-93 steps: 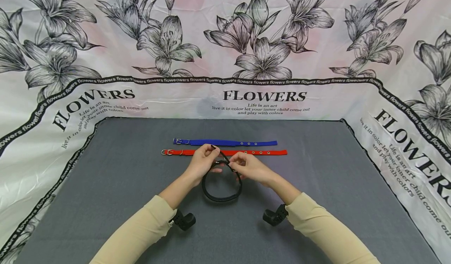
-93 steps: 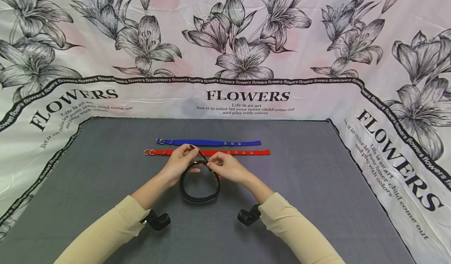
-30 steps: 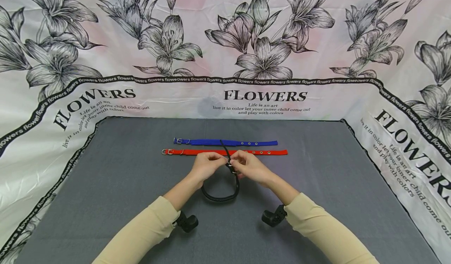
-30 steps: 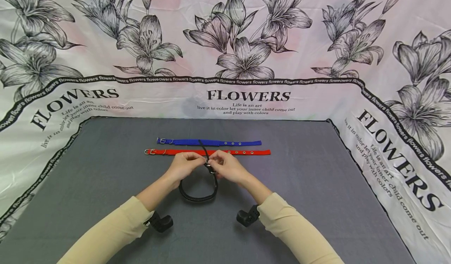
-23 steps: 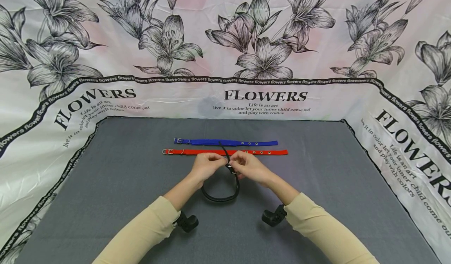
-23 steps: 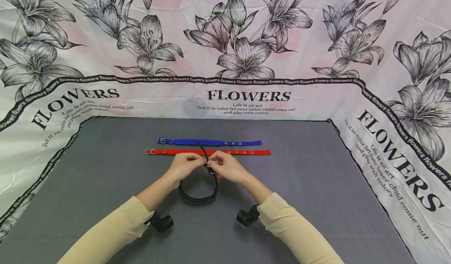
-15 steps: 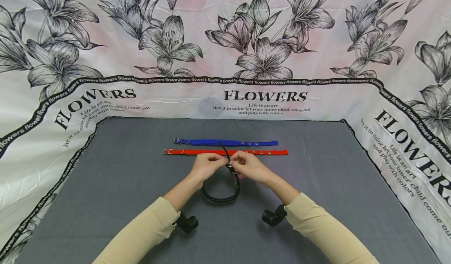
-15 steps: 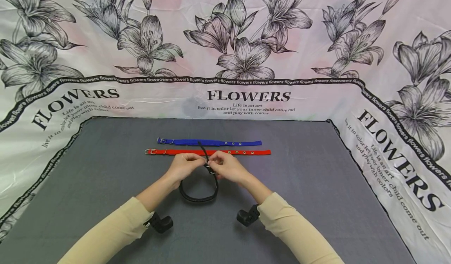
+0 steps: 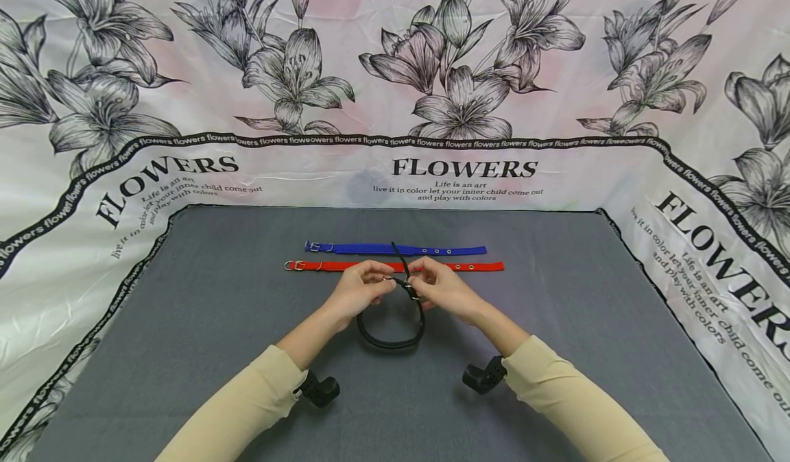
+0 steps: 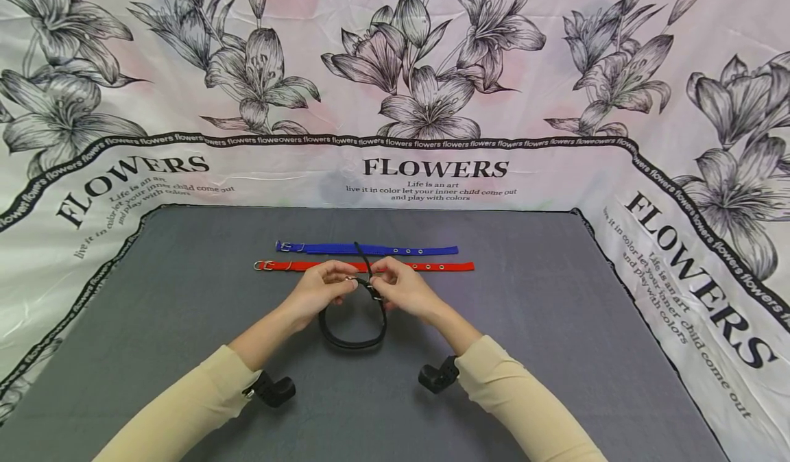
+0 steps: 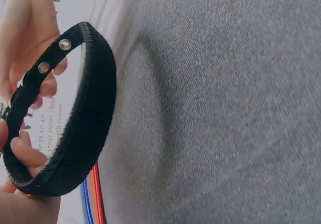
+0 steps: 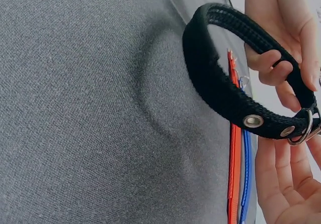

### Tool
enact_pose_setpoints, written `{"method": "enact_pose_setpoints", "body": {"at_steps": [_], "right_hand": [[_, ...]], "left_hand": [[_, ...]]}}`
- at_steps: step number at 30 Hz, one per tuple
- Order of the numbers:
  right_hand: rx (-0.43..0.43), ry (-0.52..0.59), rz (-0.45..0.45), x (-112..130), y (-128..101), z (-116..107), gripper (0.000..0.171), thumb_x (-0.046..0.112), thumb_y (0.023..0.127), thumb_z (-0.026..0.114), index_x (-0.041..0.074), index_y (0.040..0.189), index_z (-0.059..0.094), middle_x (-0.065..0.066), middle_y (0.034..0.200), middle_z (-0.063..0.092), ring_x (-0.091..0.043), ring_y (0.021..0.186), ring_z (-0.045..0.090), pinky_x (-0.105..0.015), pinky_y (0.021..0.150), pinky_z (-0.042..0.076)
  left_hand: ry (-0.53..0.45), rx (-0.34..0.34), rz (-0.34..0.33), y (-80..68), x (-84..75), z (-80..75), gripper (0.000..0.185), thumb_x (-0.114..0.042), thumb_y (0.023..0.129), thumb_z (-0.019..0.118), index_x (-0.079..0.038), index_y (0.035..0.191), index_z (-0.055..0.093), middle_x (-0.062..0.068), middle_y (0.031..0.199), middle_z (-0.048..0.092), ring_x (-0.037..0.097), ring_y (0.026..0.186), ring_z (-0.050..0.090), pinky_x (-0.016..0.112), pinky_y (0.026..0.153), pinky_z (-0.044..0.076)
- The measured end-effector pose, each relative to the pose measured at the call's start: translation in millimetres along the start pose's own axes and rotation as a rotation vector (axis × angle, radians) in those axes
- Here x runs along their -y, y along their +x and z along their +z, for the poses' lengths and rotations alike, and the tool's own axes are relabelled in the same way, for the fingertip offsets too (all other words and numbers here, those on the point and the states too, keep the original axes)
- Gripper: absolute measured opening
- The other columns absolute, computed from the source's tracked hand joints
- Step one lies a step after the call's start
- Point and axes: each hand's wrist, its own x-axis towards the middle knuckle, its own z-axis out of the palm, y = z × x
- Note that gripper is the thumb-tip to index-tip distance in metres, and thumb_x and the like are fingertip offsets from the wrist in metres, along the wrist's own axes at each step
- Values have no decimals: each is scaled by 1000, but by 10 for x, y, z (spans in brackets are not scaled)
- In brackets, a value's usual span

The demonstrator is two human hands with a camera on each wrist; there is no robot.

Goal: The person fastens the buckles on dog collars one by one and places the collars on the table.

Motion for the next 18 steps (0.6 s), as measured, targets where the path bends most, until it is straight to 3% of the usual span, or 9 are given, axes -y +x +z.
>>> {"method": "enact_pose_setpoints", "body": {"at_steps": [4, 8, 13, 18], "right_hand": [[-9, 7, 2, 3, 4, 1, 30, 19, 95, 51, 4, 121, 48, -8, 87, 52, -20, 81, 55, -38, 69, 54], [-28, 1, 5, -5, 20, 5, 28, 23, 95, 51, 7, 117, 50, -9, 97, 53, -21, 87, 55, -37, 70, 54], [-42, -13, 12, -14, 40, 11, 29, 26, 95, 52, 6, 116, 51, -10, 101, 54, -21, 89, 54, -37, 70, 54], [-44, -14, 13, 16, 32, 13, 27, 22, 95, 51, 3, 115, 51, -9, 97, 53, -20, 86, 53, -38, 70, 53]], "left_hand": [[-30, -31, 15, -2, -4, 10, 32, -14, 83, 69, -6, 113, 59, 2, 87, 66, 23, 70, 57, 31, 64, 48], [-48, -57, 16, 2, -4, 14, 36, -15, 81, 71, -4, 113, 58, 0, 82, 66, 16, 63, 55, 30, 61, 48], [-37, -60, 7, -8, -4, 16, 37, -17, 81, 72, -4, 113, 57, -1, 82, 66, 16, 62, 55, 32, 61, 48], [11, -59, -21, -20, -5, 18, 32, -22, 82, 71, -5, 107, 61, 9, 87, 68, 16, 63, 56, 27, 58, 47]]}}
